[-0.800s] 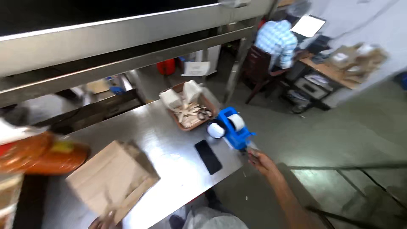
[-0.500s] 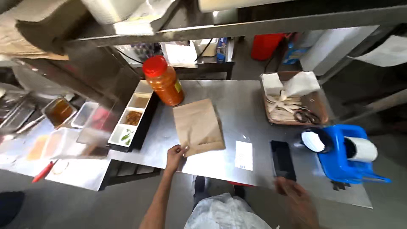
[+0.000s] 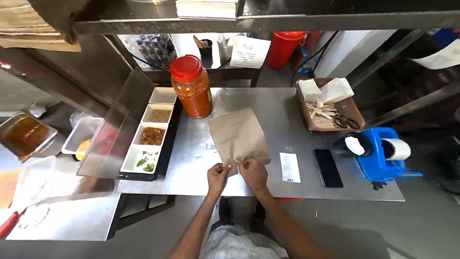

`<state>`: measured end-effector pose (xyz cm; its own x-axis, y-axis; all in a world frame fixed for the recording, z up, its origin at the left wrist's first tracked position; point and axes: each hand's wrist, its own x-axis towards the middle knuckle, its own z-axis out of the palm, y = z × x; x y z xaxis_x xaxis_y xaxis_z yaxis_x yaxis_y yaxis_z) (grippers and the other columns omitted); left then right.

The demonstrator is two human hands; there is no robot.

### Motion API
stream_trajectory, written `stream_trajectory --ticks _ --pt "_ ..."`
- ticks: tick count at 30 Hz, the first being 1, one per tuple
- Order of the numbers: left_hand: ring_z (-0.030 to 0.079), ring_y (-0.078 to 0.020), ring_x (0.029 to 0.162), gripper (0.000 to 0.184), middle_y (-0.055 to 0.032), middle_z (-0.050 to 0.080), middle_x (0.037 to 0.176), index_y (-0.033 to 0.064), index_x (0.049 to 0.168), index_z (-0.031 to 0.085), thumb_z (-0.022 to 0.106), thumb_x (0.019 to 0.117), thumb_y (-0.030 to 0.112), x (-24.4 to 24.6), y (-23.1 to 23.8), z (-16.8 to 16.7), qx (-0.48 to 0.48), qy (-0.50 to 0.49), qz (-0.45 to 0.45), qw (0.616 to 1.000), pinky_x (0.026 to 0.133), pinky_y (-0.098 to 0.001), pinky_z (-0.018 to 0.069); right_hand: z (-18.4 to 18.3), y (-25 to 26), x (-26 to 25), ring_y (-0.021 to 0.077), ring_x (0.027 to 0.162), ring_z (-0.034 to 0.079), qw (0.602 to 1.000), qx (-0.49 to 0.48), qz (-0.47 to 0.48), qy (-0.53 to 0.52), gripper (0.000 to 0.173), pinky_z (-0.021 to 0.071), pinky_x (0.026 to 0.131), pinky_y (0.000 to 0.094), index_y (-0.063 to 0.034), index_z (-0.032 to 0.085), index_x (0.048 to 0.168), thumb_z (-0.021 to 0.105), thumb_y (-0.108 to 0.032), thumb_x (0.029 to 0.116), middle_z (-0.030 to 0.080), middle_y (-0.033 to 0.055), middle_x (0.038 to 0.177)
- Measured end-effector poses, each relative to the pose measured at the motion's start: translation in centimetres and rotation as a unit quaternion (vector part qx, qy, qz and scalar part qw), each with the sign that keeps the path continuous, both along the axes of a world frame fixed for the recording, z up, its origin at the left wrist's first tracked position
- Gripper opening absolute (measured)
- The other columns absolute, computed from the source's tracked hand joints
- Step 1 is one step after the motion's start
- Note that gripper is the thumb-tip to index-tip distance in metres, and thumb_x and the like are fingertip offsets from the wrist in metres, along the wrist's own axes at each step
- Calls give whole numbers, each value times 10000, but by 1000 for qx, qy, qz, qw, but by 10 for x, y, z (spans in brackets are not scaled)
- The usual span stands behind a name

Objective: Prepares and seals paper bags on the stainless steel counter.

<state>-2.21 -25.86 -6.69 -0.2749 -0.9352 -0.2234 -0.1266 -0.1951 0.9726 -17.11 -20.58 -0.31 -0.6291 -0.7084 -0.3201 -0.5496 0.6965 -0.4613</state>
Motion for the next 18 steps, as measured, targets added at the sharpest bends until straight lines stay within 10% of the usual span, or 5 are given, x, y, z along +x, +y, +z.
stream_trajectory --ticks 5,9,12,18 --pt "666 -153 623 178 -71 702 698 17 846 727 793 904 171 1 1 -5 0 25 0 1000 636 -338 584 -27 50 -18 337 944 702 992 119 30 -33 621 549 797 578 -73 737 952 546 -664 953 723 149 948" --pt "660 -157 627 173 -70 696 703 21 852 729 791 907 173 1 -5 -5 4 27 -14 1000 639 -340 578 -28 69 -12 186 683 670 985 -148 89 -5 325 569 645 440 -116 728 824 676 -418 933 678 22 731" --pt "670 -169 639 178 -85 707 722 10 881 732 783 919 176 3 -4 0 15 29 -35 999 644 -354 590 -18 27 -14 156 874 692 959 -154 233 -42 240 595 791 446 -230 782 1052 661 -412 953 719 -14 992" --pt "706 -163 707 150 -82 731 783 -7 933 732 753 924 141 9 2 8 -29 -19 -13 999 694 -351 614 28 72 -136 264 849 714 990 -135 47 6 176 585 770 559 -147 768 1040 726 -293 950 745 60 952"
